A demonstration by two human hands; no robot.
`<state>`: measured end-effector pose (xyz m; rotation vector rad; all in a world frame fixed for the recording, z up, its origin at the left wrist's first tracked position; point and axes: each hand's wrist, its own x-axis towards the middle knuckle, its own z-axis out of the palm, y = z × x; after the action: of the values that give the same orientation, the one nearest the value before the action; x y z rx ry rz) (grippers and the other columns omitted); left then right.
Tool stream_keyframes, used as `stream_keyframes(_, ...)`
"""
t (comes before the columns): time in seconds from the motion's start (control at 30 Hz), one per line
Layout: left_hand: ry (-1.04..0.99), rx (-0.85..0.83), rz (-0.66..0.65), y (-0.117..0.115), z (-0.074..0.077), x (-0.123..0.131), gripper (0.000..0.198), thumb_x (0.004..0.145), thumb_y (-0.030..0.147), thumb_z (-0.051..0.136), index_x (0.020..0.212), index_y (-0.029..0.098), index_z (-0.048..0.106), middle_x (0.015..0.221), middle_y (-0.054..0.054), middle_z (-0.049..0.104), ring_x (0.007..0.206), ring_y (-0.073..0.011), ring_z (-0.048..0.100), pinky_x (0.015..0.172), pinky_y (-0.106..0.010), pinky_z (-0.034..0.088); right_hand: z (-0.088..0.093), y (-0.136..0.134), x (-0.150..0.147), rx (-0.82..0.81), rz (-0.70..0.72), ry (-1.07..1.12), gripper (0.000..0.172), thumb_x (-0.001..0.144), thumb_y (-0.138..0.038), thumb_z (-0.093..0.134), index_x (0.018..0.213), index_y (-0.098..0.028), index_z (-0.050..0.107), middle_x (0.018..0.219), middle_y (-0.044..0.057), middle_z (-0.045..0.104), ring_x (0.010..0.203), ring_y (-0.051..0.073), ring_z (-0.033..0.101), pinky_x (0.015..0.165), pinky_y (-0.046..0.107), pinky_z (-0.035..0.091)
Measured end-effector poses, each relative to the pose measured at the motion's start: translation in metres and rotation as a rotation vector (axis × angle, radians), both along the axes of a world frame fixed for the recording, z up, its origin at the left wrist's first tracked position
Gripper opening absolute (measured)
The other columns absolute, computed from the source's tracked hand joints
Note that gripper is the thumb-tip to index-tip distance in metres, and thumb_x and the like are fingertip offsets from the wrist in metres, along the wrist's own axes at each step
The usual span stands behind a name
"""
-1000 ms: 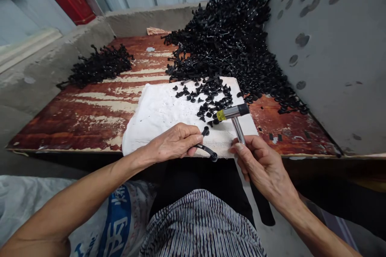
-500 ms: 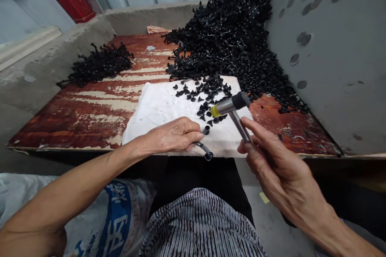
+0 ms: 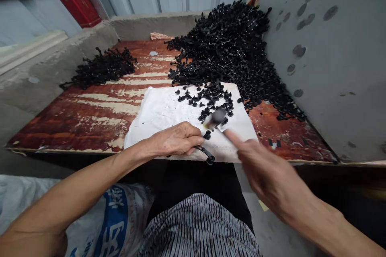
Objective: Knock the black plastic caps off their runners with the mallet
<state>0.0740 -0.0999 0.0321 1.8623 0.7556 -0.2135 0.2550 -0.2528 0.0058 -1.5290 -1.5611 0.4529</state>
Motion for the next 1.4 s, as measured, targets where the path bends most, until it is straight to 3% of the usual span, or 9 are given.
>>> stream_keyframes(0.07, -0.033, -0.001, -0.033, -0.001, -0.004, 0.000, 0.037, 0.089, 0.034, 0.045, 0.055, 0.018, 0.044, 0.044, 0.006, 0.036, 0.039, -0.0051, 0.031, 0.039, -0.019, 0.023, -0.002, 0.002, 0.001, -0.004, 0.095, -0.111, 0.053, 0.083, -0.009, 0.051, 0.131, -0.028, 0.063, 0.075, 0.005, 0.070, 0.052, 0.017, 0.062, 0.052, 0.030, 0.058)
stream_keyframes(0.13, -0.094, 0.110, 0.016, -0.002, -0.006, -0.001, 0.036, 0.089, 0.033, 0.045, 0.056, 0.017, 0.044, 0.047, 0.006, 0.038, 0.042, -0.0052, 0.032, 0.042, -0.018, 0.024, 0.000, 0.002, 0.003, 0.079, 0.068, -0.180, 0.054, 0.088, -0.009, 0.047, 0.139, -0.028, 0.054, 0.105, 0.009, 0.072, 0.082, 0.022, 0.071, 0.075, 0.037, 0.060)
stream_keyframes(0.27, -0.152, 0.218, 0.126, 0.000, -0.004, -0.004, 0.036, 0.090, 0.033, 0.046, 0.058, 0.017, 0.044, 0.048, 0.006, 0.037, 0.042, -0.0043, 0.030, 0.041, -0.017, 0.024, 0.006, 0.000, 0.004, 0.150, -0.141, -0.100, 0.055, 0.092, -0.015, 0.050, 0.145, -0.029, 0.044, 0.144, 0.007, 0.052, 0.127, 0.026, 0.054, 0.108, 0.047, 0.042)
stream_keyframes(0.43, -0.139, -0.031, 0.206, 0.003, -0.004, -0.009, 0.034, 0.090, 0.040, 0.049, 0.066, 0.017, 0.049, 0.047, 0.007, 0.041, 0.036, -0.0027, 0.030, 0.036, -0.015, 0.021, -0.009, -0.002, -0.002, -0.038, -0.152, 0.090, 0.034, 0.091, -0.029, 0.056, 0.124, -0.022, 0.058, 0.096, 0.008, 0.070, 0.091, 0.024, 0.069, 0.074, 0.037, 0.058)
stream_keyframes(0.57, -0.179, -0.060, 0.293, -0.001, -0.008, -0.016, 0.030, 0.087, 0.040, 0.056, 0.070, 0.015, 0.054, 0.050, 0.004, 0.049, 0.037, -0.0021, 0.034, 0.035, -0.014, 0.023, -0.017, -0.012, 0.000, -0.149, -0.235, 0.222, 0.011, 0.092, -0.034, 0.055, 0.100, -0.026, 0.058, 0.058, -0.005, 0.048, 0.046, 0.013, 0.047, 0.041, 0.026, 0.038)
stream_keyframes(0.73, -0.322, -0.080, 0.412, -0.004, -0.015, -0.031, 0.024, 0.082, 0.034, 0.066, 0.070, 0.014, 0.060, 0.049, 0.003, 0.051, 0.037, -0.0026, 0.037, 0.034, -0.014, 0.023, -0.041, -0.037, 0.008, -0.236, 0.073, 0.096, 0.022, 0.092, -0.030, 0.056, 0.073, -0.024, 0.045, 0.061, -0.006, 0.042, 0.048, 0.010, 0.039, 0.045, 0.023, 0.034)
stream_keyframes(0.87, -0.543, -0.100, 0.657, 0.007, -0.015, -0.046, 0.020, 0.087, 0.022, 0.058, 0.070, 0.014, 0.063, 0.049, 0.002, 0.052, 0.036, -0.0049, 0.041, 0.034, -0.016, 0.023, -0.082, -0.045, -0.010, -0.645, 0.446, -0.177, 0.020, 0.095, -0.016, 0.038, 0.086, -0.020, 0.054, 0.071, -0.001, 0.053, 0.059, 0.012, 0.052, 0.057, 0.025, 0.042)
stream_keyframes(1.07, -0.643, -0.320, 0.809, 0.033, -0.016, -0.057, 0.021, 0.090, 0.018, 0.053, 0.073, 0.012, 0.064, 0.045, 0.003, 0.047, 0.035, -0.0044, 0.039, 0.036, -0.016, 0.025, -0.132, -0.018, -0.059, -0.902, 0.503, -0.337, 0.018, 0.093, -0.027, 0.058, 0.106, -0.015, 0.063, 0.104, 0.006, 0.065, 0.087, 0.018, 0.064, 0.076, 0.037, 0.054)
stream_keyframes(1.4, -0.630, -0.520, 0.777, 0.044, -0.023, -0.063, 0.019, 0.070, 0.025, 0.074, 0.071, 0.009, 0.065, 0.045, 0.004, 0.044, 0.033, -0.0043, 0.036, 0.031, -0.013, 0.026, -0.143, 0.017, -0.074, -1.071, 0.521, -0.400, 0.033, 0.092, -0.033, 0.060, 0.122, -0.018, 0.059, 0.122, 0.009, 0.061, 0.101, 0.023, 0.063, 0.083, 0.043, 0.054)
